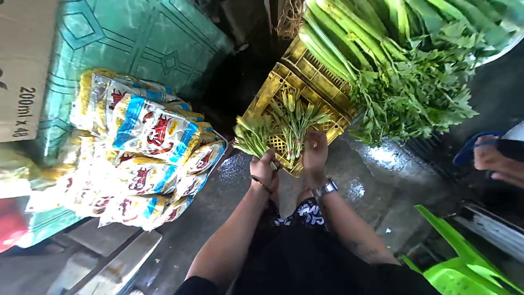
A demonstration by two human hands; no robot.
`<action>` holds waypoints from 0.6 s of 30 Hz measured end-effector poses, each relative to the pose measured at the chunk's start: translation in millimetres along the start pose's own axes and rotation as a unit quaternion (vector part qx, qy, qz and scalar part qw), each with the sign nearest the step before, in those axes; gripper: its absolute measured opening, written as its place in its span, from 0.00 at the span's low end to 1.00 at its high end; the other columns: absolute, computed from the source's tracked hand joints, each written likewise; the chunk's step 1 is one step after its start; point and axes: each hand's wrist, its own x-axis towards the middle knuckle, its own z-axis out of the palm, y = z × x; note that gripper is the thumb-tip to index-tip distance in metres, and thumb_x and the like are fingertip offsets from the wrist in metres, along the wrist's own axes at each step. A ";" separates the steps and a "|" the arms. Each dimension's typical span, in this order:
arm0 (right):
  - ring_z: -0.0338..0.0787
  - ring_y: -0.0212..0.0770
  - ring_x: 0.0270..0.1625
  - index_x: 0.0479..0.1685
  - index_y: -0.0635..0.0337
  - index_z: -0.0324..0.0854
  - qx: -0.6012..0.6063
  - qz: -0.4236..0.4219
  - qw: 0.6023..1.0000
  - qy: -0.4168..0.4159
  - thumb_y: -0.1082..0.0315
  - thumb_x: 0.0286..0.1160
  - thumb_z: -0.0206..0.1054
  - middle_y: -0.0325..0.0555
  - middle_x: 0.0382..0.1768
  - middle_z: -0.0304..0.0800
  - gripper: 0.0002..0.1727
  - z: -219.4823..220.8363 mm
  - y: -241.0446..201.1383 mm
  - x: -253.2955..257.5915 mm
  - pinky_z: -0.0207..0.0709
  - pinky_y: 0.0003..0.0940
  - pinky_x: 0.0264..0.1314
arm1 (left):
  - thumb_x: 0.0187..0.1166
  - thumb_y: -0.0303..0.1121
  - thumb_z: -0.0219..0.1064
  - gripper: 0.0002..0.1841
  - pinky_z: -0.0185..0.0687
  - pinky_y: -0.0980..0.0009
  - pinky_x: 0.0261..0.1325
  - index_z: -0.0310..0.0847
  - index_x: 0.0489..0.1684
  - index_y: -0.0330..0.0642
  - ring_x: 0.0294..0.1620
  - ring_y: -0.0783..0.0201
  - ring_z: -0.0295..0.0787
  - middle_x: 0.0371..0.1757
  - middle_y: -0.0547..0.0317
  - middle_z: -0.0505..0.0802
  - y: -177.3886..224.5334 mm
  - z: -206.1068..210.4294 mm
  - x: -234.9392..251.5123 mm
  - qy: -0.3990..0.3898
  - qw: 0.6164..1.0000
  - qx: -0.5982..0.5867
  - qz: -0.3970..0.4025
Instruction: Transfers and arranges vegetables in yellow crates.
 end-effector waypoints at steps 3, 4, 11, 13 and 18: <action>0.87 0.64 0.60 0.84 0.56 0.60 -0.171 0.142 0.972 -0.073 0.42 0.77 0.71 0.63 0.66 0.83 0.42 -9.8 12.5 24.3 0.82 0.67 0.55 | 0.74 0.33 0.77 0.19 0.88 0.62 0.33 0.79 0.59 0.40 0.27 0.60 0.88 0.36 0.52 0.91 -19.6 0.8 22.9 0.005 0.975 0.208 0.075; 0.88 0.66 0.58 0.82 0.58 0.64 -0.221 0.138 0.961 -0.089 0.40 0.75 0.71 0.65 0.62 0.85 0.43 -9.8 11.5 27.2 0.82 0.70 0.54 | 0.70 0.38 0.80 0.24 0.89 0.55 0.40 0.79 0.63 0.41 0.35 0.56 0.90 0.41 0.49 0.93 -28.9 2.6 34.0 0.010 0.950 0.301 0.080; 0.90 0.63 0.50 0.77 0.54 0.71 -0.267 0.136 0.943 -0.143 0.44 0.82 0.64 0.63 0.56 0.88 0.32 -37.9 -4.3 34.0 0.83 0.65 0.48 | 0.65 0.46 0.82 0.40 0.77 0.33 0.70 0.71 0.77 0.39 0.66 0.40 0.87 0.61 0.38 0.91 -42.7 21.8 74.2 -0.003 0.849 0.528 0.010; 0.88 0.49 0.37 0.81 0.50 0.63 -0.183 0.177 0.955 -0.154 0.49 0.86 0.59 0.55 0.47 0.87 0.29 -45.2 -6.9 34.0 0.83 0.49 0.39 | 0.65 0.42 0.81 0.38 0.82 0.35 0.64 0.71 0.76 0.38 0.60 0.40 0.90 0.57 0.37 0.92 -26.0 15.4 66.9 -0.015 0.854 0.520 0.017; 0.68 0.32 0.21 0.73 0.43 0.71 -0.076 0.176 0.970 -0.147 0.42 0.83 0.62 0.39 0.29 0.73 0.26 -39.7 -6.4 30.3 0.67 0.30 0.23 | 0.66 0.37 0.81 0.33 0.89 0.43 0.48 0.71 0.71 0.41 0.46 0.48 0.92 0.48 0.43 0.92 -7.4 -9.5 31.3 -0.036 0.878 0.466 0.104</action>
